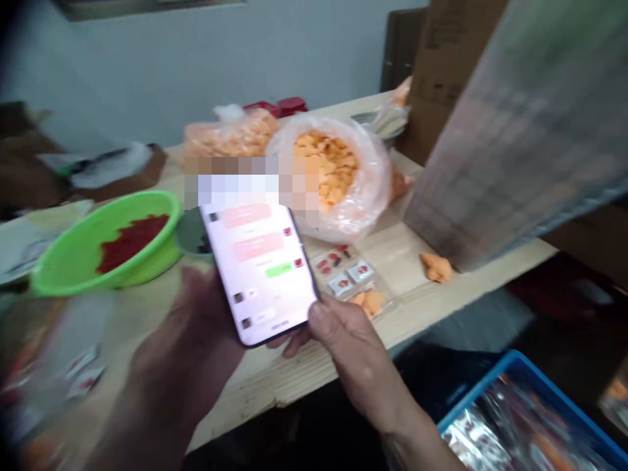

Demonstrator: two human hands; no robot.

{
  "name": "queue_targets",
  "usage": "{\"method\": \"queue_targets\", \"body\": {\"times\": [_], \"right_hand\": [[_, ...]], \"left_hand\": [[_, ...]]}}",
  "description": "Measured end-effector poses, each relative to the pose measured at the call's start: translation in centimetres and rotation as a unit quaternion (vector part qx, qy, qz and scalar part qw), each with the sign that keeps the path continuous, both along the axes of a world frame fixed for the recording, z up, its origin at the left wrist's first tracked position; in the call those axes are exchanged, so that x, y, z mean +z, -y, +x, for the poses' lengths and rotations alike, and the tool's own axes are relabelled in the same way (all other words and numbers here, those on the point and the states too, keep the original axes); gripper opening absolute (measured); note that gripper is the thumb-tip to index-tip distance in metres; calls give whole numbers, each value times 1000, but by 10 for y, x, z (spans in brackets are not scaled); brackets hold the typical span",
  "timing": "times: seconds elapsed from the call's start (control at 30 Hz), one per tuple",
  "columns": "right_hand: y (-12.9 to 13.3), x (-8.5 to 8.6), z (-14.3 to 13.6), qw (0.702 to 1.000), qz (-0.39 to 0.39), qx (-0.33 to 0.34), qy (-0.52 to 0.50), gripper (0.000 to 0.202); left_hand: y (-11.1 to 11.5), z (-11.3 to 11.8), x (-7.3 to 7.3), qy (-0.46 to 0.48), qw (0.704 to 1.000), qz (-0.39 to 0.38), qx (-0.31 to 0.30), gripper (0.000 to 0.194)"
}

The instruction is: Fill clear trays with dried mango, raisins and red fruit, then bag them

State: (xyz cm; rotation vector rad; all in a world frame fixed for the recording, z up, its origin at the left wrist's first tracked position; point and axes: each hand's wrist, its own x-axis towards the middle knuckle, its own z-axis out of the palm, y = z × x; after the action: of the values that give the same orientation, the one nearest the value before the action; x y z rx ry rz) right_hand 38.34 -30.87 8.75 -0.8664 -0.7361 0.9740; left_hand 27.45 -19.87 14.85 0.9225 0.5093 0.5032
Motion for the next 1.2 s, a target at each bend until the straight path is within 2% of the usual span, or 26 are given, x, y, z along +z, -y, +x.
{"method": "queue_targets", "body": {"times": [0.07,0.17,0.27,0.37,0.47,0.53,0.63,0.7,0.83,0.9,1.0,1.2], "right_hand": [[-10,-2,-9,1000,-10,25,0,43],[-22,1,-29,998,-31,53,2,41],[-34,4,-51,996,-56,69,-4,38],[-44,5,-68,995,-73,73,4,38],[-47,8,-76,993,-76,68,64,39],[-44,11,-78,982,-99,37,155,34],[-36,18,-85,936,-121,-91,319,25],[-32,23,-93,890,-87,-169,415,25],[-34,28,-110,784,13,-220,580,37],[-36,27,-116,751,47,-221,621,45],[-38,25,-122,741,75,-204,636,54],[-38,28,-132,740,89,-195,637,55]], "left_hand": [[-10,-10,-2,25,999,21,26,52],[-24,-21,-14,66,997,16,40,59],[-37,-37,-23,104,994,-25,6,72],[-46,-56,-25,141,988,-63,-22,80],[-53,-73,-23,170,982,-78,8,75],[-56,-82,-21,186,979,-79,38,70],[-57,-96,-19,200,974,-79,67,67],[-57,-104,-18,206,972,-83,74,67],[-54,-118,-16,218,968,-90,82,70],[-53,-123,-14,219,968,-86,90,69],[-51,-131,-10,204,970,-74,110,67],[-50,-142,-2,179,971,-67,142,59]]}}
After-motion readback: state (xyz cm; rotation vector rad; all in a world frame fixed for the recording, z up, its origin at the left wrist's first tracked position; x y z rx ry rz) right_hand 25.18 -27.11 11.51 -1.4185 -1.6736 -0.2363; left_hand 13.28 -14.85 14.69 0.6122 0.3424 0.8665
